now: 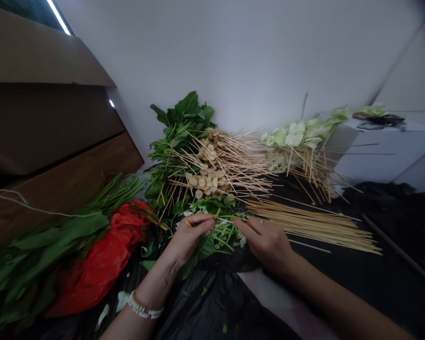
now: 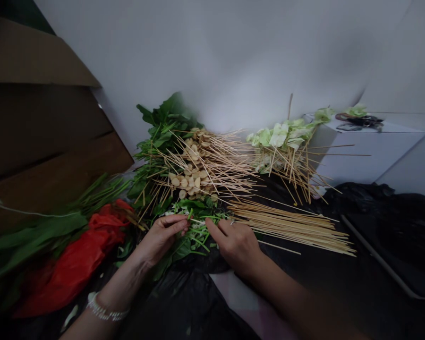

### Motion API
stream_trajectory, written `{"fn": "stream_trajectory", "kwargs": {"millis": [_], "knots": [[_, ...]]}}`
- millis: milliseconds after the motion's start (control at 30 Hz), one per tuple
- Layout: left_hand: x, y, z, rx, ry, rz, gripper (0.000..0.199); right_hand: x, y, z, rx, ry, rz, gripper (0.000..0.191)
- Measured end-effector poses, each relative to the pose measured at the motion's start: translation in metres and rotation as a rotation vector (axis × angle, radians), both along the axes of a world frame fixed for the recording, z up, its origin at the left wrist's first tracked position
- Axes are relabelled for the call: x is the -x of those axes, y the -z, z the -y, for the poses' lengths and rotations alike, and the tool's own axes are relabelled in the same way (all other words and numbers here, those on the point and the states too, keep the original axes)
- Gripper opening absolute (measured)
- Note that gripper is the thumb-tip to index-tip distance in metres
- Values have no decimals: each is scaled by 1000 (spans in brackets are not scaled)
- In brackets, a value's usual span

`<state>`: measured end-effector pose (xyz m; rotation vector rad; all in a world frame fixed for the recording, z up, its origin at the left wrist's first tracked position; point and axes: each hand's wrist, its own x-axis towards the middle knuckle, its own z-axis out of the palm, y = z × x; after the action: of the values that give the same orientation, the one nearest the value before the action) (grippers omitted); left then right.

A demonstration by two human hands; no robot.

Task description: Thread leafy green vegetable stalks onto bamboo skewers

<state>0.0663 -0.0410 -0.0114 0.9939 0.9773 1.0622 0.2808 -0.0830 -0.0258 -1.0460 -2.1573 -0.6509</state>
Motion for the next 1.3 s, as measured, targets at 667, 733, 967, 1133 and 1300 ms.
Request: {"fn": "stream_trajectory", "kwargs": {"millis": [667,733,967,1133,1300], "knots": [[1,0,0,18,27,-80,27,7,5,3,11,-48,-38,32],[2,0,1,18,43,-74,26,8,6,3,10,-62,-49,34],[-5,2,8,-34,207,-104,18,17,12,4,37,-132,-76,28],[-2,3,6,-97,221,-160,29,14,6,2,9,-114,-99,27],[8,7,-7,-216,20,-294,32,-5,-3,-5,-55,21,-176,19]]}}
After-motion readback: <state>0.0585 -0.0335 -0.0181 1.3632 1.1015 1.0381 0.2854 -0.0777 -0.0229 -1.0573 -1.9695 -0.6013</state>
